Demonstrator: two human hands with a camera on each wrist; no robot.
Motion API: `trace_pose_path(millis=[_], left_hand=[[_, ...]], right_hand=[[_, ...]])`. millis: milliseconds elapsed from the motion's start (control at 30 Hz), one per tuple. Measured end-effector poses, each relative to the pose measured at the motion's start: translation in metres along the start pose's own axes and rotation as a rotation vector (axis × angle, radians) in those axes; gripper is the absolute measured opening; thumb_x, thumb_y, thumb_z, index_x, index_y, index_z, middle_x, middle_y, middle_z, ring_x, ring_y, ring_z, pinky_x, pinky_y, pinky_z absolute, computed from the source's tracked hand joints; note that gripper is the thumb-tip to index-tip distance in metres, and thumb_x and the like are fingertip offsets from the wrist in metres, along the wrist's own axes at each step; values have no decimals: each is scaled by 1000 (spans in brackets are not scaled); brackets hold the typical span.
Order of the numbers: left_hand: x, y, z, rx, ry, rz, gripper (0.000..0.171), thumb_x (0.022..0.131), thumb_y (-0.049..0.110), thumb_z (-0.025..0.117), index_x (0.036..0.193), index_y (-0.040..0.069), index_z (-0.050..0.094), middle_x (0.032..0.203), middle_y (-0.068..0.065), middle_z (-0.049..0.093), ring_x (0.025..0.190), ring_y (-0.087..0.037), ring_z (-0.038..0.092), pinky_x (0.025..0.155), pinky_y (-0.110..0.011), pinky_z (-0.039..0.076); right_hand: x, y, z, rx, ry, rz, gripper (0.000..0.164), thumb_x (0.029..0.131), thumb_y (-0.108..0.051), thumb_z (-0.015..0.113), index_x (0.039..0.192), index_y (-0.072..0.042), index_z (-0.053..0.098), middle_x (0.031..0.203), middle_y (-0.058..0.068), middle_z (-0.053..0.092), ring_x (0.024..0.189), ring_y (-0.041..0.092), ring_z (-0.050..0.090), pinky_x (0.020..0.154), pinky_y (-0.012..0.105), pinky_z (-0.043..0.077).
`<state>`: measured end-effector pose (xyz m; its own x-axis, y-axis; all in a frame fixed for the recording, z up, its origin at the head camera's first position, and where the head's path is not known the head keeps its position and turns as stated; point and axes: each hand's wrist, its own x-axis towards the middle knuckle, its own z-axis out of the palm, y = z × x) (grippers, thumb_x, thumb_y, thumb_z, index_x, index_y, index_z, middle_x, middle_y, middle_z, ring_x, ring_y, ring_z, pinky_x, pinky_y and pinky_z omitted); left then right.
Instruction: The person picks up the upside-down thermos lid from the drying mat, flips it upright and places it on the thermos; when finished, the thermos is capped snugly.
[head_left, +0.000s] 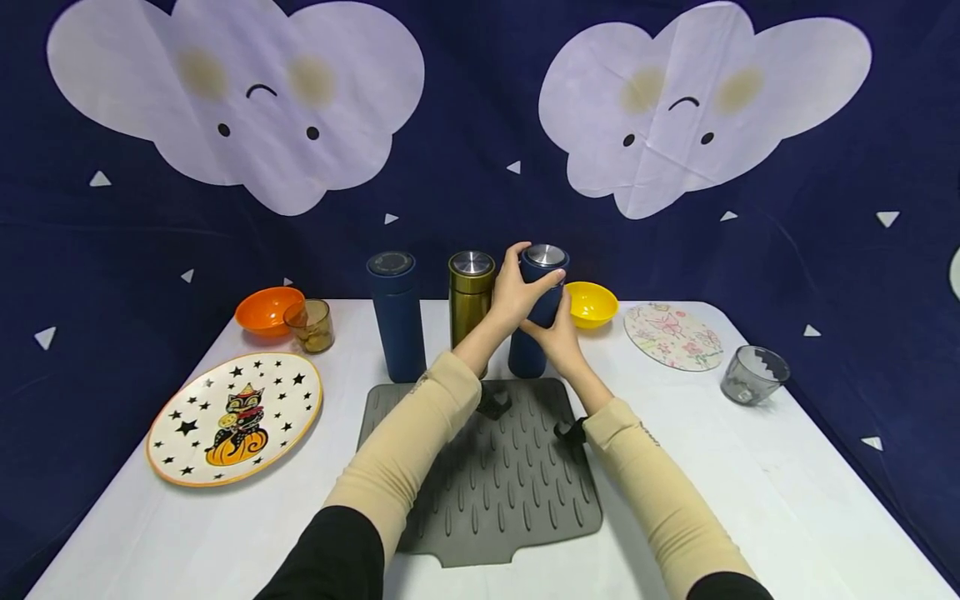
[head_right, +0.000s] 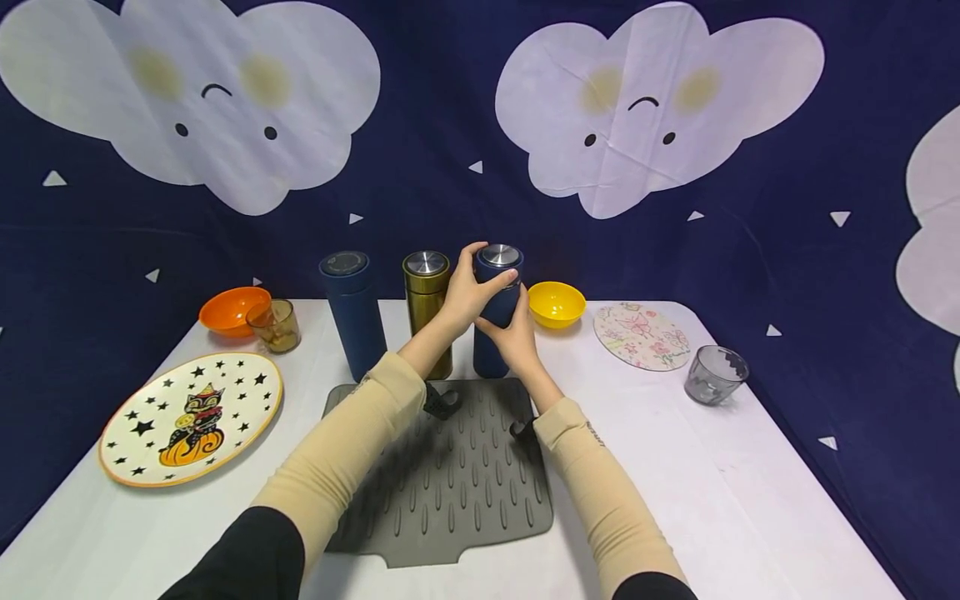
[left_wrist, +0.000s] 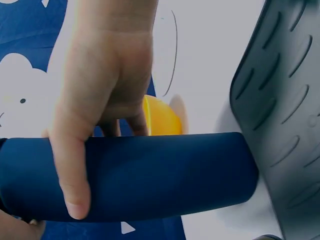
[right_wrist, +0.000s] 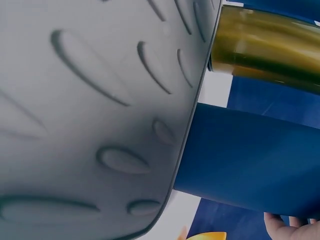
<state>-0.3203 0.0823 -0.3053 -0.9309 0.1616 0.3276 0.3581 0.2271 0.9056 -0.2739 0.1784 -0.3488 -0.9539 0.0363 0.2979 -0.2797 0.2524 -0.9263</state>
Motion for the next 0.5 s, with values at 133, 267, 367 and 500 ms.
trace_pose_path(millis=[133, 267, 367, 500], left_hand=[[-1, -4, 1, -7, -6, 25, 72, 82, 33, 69, 140, 14, 31, 138, -12, 42, 121, -25, 47, 97, -37, 41], [-3, -7, 3, 13, 6, 58, 73, 83, 34, 67, 142, 14, 30, 141, -12, 34, 123, -26, 43, 99, -38, 39], [-6, -9, 6, 11, 28, 101, 75, 84, 33, 66, 144, 12, 25, 139, -13, 29, 124, -26, 39, 101, -36, 36], [-8, -14, 8, -44, 45, 177, 72, 87, 25, 62, 142, 10, 19, 135, -16, 32, 119, -27, 42, 98, -35, 38]], right_hand=[[-1, -1, -1, -6, -4, -15, 89, 84, -5, 63, 146, -2, -1, 149, 22, 13, 135, 35, 22, 110, 45, 19], [0, 0, -1, -18, -8, -21, 90, 84, -5, 64, 146, -1, -2, 150, 22, 11, 137, 34, 18, 111, 45, 17], [-1, 0, -1, -28, -9, -24, 90, 84, -4, 64, 145, 1, -3, 150, 23, 8, 138, 33, 13, 112, 45, 13], [0, 2, -2, -9, -10, -42, 88, 83, -2, 63, 144, 3, 0, 148, 25, 12, 137, 35, 16, 112, 45, 13]])
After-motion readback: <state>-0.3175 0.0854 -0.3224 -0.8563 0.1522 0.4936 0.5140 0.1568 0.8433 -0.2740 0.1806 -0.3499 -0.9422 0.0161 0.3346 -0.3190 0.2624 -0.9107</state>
